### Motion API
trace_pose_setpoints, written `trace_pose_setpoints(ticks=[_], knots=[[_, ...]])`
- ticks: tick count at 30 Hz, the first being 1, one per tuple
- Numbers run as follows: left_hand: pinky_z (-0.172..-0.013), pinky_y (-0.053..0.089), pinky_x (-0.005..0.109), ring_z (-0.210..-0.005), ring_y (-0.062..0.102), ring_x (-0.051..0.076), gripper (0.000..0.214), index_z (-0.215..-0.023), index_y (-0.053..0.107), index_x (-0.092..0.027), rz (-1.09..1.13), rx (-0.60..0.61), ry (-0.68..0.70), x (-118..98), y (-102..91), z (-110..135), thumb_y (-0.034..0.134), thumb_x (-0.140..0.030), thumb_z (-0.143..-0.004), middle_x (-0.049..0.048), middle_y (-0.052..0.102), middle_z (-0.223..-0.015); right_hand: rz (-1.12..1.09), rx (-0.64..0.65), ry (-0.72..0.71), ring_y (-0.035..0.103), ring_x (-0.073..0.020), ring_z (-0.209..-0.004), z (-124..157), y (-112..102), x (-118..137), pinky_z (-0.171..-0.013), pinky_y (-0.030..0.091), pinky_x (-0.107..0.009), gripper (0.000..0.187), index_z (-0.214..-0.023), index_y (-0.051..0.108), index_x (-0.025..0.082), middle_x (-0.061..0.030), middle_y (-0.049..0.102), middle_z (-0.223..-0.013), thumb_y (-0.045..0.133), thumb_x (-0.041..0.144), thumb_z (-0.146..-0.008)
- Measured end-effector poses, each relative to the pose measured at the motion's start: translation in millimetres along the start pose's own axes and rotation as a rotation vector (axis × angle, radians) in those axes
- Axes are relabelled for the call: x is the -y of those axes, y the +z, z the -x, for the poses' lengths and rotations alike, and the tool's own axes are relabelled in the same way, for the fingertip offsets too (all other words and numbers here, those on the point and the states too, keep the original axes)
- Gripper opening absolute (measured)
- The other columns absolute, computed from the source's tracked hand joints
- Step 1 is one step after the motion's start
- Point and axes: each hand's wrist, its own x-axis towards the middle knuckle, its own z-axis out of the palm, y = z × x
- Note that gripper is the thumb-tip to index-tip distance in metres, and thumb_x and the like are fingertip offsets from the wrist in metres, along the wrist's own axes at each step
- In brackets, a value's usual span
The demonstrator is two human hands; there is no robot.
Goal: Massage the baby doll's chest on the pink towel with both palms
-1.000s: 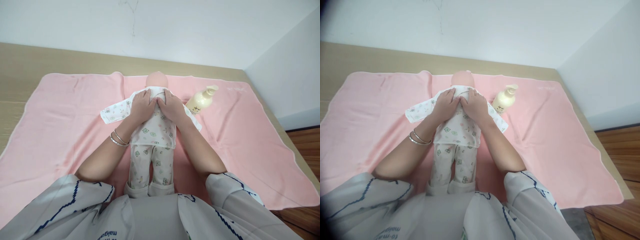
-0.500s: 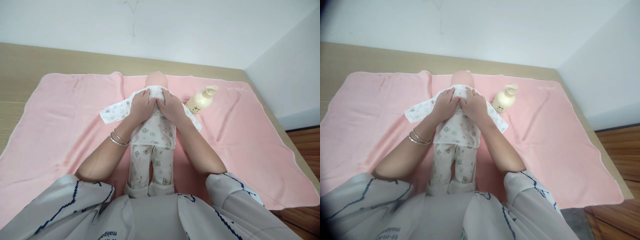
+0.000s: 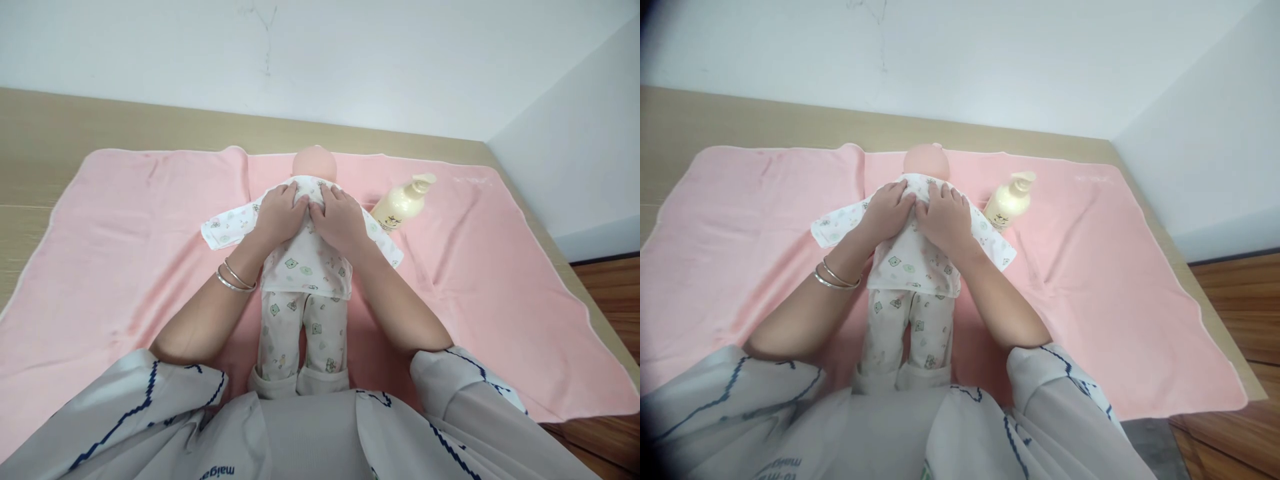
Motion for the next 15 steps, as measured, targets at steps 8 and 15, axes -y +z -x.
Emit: trace_pose_setpoints(ticks=[8,15], knots=[[-0.118,0.045,0.056,-0.128,0.059,0.036,0.046,-0.137,0.065,-0.014,-0.031,0.062,0.111,-32,-22.1,23,0.034,-0.026,-0.104,0.0196,0.067,-0.131,-0.111,0.058,0.077,0.063,-0.0390,-0.133,-14,-7,-16,-0.113,0.049,-0.056,0.050,-0.134,0.060,0.015,-0.0196,0.067,-0.145,0.045,0.050,-0.102],[-0.116,0.048,0.053,-0.123,0.061,0.033,0.042,-0.124,0.068,-0.017,-0.046,0.045,0.110,-23,-16.7,15,0.032,-0.024,-0.104,0.0168,0.069,-0.124,-0.064,0.066,0.025,0.063,-0.0379,-0.132,-7,-11,-9,-0.114,0.046,-0.055,0.047,-0.134,0.060,0.013,-0.0212,0.067,-0.144,0.041,0.045,-0.105]])
